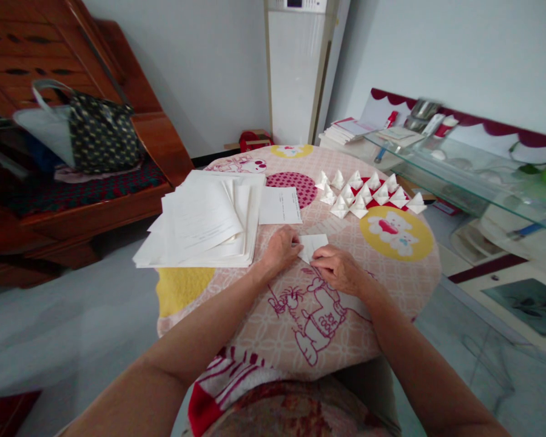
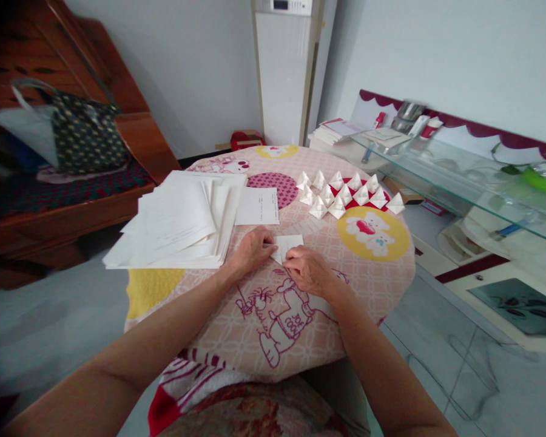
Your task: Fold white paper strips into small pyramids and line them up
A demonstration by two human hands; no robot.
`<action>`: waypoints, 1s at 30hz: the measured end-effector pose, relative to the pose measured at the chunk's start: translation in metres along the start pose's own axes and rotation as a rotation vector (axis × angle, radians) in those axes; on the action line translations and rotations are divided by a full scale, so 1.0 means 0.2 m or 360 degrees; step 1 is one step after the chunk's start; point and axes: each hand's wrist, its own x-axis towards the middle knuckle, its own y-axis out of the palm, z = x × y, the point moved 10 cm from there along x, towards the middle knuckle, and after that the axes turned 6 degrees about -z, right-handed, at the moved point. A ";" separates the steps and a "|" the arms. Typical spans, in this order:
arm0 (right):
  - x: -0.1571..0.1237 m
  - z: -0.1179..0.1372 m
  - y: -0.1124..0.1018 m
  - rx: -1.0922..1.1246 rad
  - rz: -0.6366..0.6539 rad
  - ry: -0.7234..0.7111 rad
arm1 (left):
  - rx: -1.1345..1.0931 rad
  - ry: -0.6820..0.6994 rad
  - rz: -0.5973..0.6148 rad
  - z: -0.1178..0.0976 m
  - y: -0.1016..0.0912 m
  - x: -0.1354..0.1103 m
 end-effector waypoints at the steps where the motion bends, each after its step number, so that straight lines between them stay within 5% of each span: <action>1: 0.00 0.00 0.00 0.0003 0.0000 0.0007 | 0.0002 0.0003 -0.0007 0.00 0.00 0.00; 30: 0.01 0.03 0.04 -0.0211 0.0061 0.0028 | -0.0010 -0.0004 0.0006 0.01 0.01 0.00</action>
